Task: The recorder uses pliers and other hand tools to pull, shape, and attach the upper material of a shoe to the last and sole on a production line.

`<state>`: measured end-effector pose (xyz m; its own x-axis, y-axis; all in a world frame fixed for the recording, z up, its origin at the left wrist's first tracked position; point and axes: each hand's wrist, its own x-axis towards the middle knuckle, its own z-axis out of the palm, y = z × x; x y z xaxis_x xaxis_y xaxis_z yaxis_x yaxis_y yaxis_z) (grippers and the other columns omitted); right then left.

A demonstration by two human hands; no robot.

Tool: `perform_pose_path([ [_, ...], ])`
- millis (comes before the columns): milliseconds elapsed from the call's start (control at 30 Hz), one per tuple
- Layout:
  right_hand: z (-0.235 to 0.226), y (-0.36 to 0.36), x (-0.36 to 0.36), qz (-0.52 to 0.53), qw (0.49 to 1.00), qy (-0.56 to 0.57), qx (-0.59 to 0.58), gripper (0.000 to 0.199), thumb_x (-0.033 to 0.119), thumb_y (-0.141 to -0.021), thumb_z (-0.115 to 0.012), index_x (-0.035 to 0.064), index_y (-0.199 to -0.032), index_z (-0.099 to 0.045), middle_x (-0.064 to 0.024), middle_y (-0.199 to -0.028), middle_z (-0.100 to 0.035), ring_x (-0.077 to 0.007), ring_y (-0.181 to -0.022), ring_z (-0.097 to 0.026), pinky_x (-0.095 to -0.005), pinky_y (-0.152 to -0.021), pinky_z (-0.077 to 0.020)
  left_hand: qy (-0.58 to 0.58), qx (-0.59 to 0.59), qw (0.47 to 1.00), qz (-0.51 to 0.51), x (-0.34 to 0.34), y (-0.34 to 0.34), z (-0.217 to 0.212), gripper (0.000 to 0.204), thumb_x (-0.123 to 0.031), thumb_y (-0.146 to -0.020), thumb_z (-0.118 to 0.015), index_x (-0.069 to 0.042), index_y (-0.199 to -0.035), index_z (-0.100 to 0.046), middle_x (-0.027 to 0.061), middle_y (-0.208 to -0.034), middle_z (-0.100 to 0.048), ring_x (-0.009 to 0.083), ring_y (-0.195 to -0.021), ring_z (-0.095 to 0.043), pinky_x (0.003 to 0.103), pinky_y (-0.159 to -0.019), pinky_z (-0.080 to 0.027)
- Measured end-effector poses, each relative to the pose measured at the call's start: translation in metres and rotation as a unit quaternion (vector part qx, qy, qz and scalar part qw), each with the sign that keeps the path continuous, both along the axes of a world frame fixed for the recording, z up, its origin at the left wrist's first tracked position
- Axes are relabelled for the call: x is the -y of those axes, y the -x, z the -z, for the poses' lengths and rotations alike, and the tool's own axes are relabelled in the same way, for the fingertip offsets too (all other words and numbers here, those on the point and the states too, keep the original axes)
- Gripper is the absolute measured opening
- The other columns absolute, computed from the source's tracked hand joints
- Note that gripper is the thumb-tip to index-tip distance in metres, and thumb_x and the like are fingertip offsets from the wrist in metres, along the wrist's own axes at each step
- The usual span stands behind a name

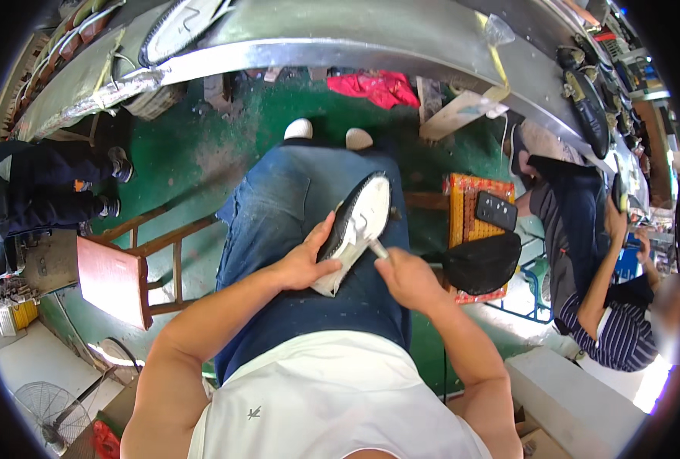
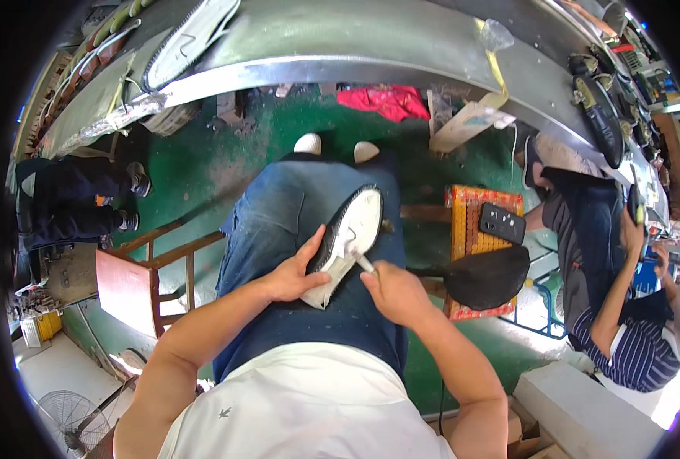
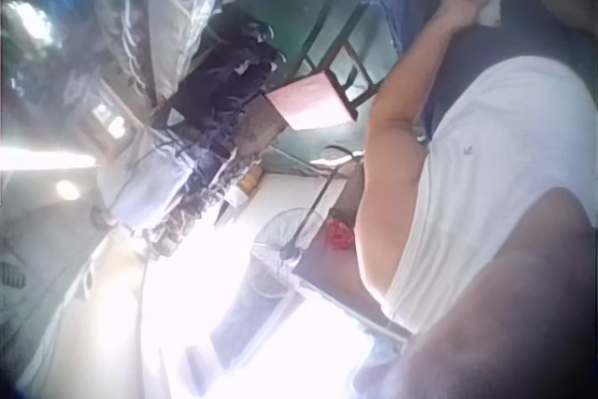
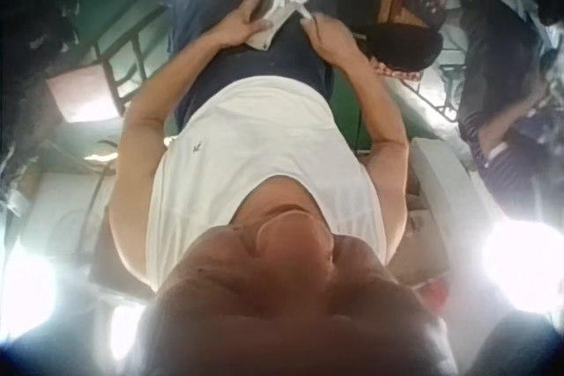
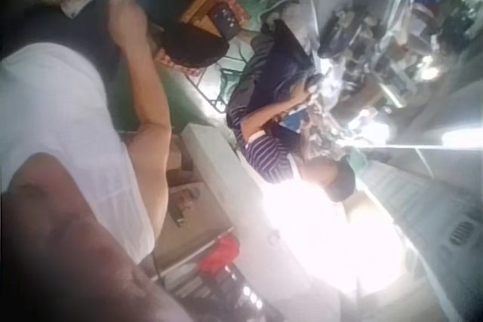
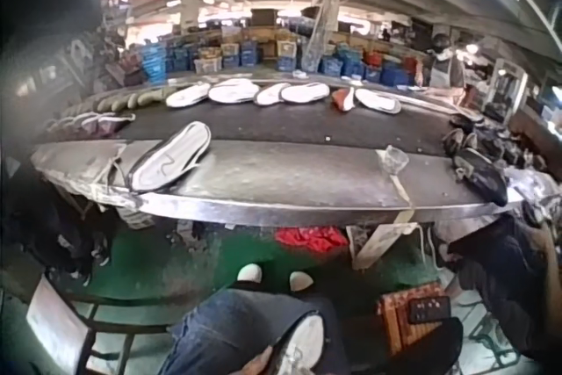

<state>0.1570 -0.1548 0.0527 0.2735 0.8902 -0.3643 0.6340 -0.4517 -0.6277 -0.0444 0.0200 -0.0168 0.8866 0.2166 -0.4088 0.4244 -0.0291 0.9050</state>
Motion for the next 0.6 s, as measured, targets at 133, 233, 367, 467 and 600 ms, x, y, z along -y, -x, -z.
perform_pose_path([
  [133,0.022,-0.006,0.021,0.098,0.978,-0.034,-0.182,0.037,0.033,-0.107,-0.047,-0.0015,-0.100,-0.060,-0.0157,-0.079,-0.069,-0.0309,-0.074,-0.070,-0.0409,-0.070,-0.0544,0.040,-0.001,0.998,-0.048,-0.012,-0.001,-0.005,0.086,-0.016,-0.096,-0.068,-0.006,-0.164,-0.015,0.0209,-0.160,-0.039,0.0268,-0.147,-0.039,0.032,-0.120,-0.028],
  [233,0.029,-0.008,0.036,0.178,0.955,-0.071,-0.227,0.041,0.035,-0.109,-0.044,-0.0016,-0.103,-0.062,-0.0099,-0.078,-0.069,-0.0206,-0.073,-0.069,-0.0348,-0.069,-0.0540,0.219,0.028,0.967,-0.125,-0.014,0.003,-0.031,0.085,-0.011,-0.099,-0.066,-0.006,-0.164,-0.013,0.0139,-0.161,-0.037,0.0204,-0.143,-0.043,0.032,-0.117,-0.035],
  [367,0.048,-0.008,0.049,0.245,0.925,-0.037,-0.287,0.045,0.038,-0.110,-0.043,-0.0023,-0.107,-0.062,-0.0078,-0.084,-0.068,-0.0145,-0.073,-0.067,-0.0308,-0.067,-0.0532,0.534,0.205,0.799,-0.186,-0.021,-0.001,-0.091,0.089,-0.032,-0.097,-0.072,-0.007,-0.164,-0.019,0.0154,-0.155,-0.045,0.0203,-0.138,-0.049,0.038,-0.116,-0.040],
  [467,0.068,-0.003,0.055,0.203,0.944,-0.020,-0.258,0.045,0.038,-0.110,-0.043,-0.0035,-0.109,-0.061,-0.0085,-0.088,-0.068,-0.0147,-0.073,-0.067,-0.0298,-0.067,-0.0529,0.614,0.148,0.759,-0.159,-0.058,-0.011,-0.098,0.087,-0.044,-0.095,-0.071,-0.003,-0.159,-0.029,0.0142,-0.151,-0.050,0.0232,-0.132,-0.057,0.039,-0.111,-0.046],
  [600,0.072,-0.007,0.052,0.301,0.887,-0.048,-0.348,0.047,0.041,-0.109,-0.045,-0.0030,-0.112,-0.060,-0.0085,-0.089,-0.067,-0.0173,-0.071,-0.066,-0.0307,-0.066,-0.0531,0.330,0.212,0.919,-0.045,-0.084,-0.041,-0.136,0.090,-0.043,-0.092,-0.075,-0.001,-0.159,-0.030,0.0165,-0.148,-0.054,0.0242,-0.132,-0.057,0.037,-0.111,-0.044],
])
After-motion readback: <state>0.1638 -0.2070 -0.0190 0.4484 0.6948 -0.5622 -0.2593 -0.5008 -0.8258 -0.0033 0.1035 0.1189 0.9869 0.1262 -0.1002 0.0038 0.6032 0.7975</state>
